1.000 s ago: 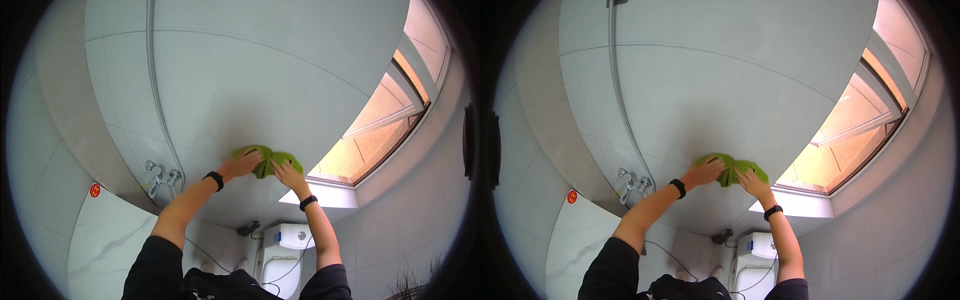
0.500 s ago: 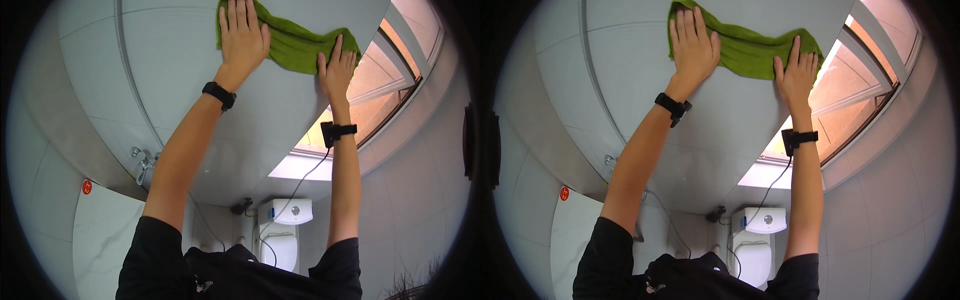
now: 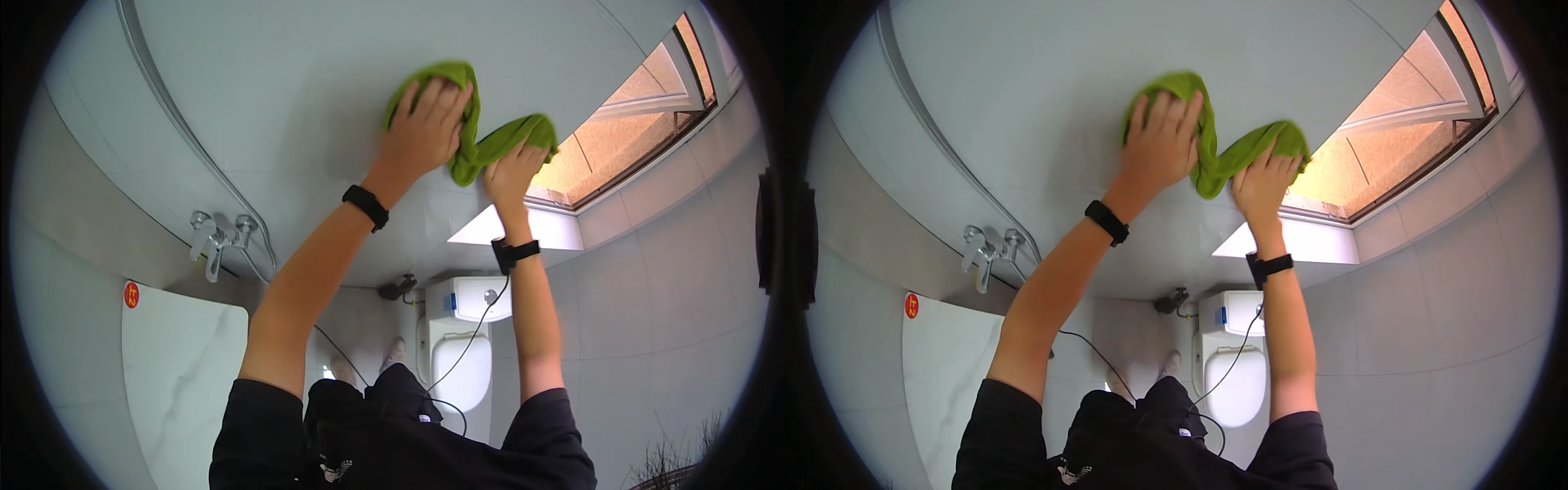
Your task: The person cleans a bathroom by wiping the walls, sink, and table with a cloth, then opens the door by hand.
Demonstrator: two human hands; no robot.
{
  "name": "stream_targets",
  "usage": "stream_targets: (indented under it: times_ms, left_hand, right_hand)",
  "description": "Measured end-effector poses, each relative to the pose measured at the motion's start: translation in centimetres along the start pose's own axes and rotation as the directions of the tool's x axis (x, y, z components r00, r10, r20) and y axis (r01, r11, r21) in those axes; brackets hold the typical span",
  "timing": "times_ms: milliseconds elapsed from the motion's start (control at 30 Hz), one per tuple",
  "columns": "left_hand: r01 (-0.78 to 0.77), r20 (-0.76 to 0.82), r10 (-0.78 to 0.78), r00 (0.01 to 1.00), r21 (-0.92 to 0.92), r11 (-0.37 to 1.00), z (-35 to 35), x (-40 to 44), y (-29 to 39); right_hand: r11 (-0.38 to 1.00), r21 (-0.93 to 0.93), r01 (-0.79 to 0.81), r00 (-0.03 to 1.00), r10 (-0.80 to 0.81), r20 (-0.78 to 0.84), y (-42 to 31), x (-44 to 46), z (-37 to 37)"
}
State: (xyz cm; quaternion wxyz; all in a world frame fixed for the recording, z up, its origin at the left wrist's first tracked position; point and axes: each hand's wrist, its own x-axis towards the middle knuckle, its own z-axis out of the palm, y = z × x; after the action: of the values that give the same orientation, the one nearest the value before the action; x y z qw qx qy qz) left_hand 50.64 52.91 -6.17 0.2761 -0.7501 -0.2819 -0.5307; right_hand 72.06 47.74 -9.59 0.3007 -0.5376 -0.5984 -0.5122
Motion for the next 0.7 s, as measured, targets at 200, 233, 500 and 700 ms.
stream_targets:
  times_ms: [200,233,500,700]
  left_hand:
    - [-0.022,0.455,0.217,0.863,-0.396,0.918,2.8,-19.7,2.7]
    - [-0.031,0.493,0.245,0.835,-0.402,0.915,2.7,-22.7,3.1]
    - [0.308,0.679,0.013,0.734,-0.35,0.885,-6.9,-30.6,8.3]
    - [0.422,0.831,0.187,0.524,-0.444,0.791,-20.3,-28.8,9.0]
  right_hand:
    - [0.977,0.208,-0.039,0.87,-0.069,0.488,-5.2,-13.7,-3.3]
    - [0.958,0.261,-0.119,0.806,-0.06,0.589,-5.9,-14.7,-4.9]
    - [0.751,0.352,-0.558,0.683,0.175,0.71,-6.8,-20.5,-16.5]
    - [0.593,0.367,-0.716,0.677,0.465,0.571,-4.8,-22.6,-23.0]
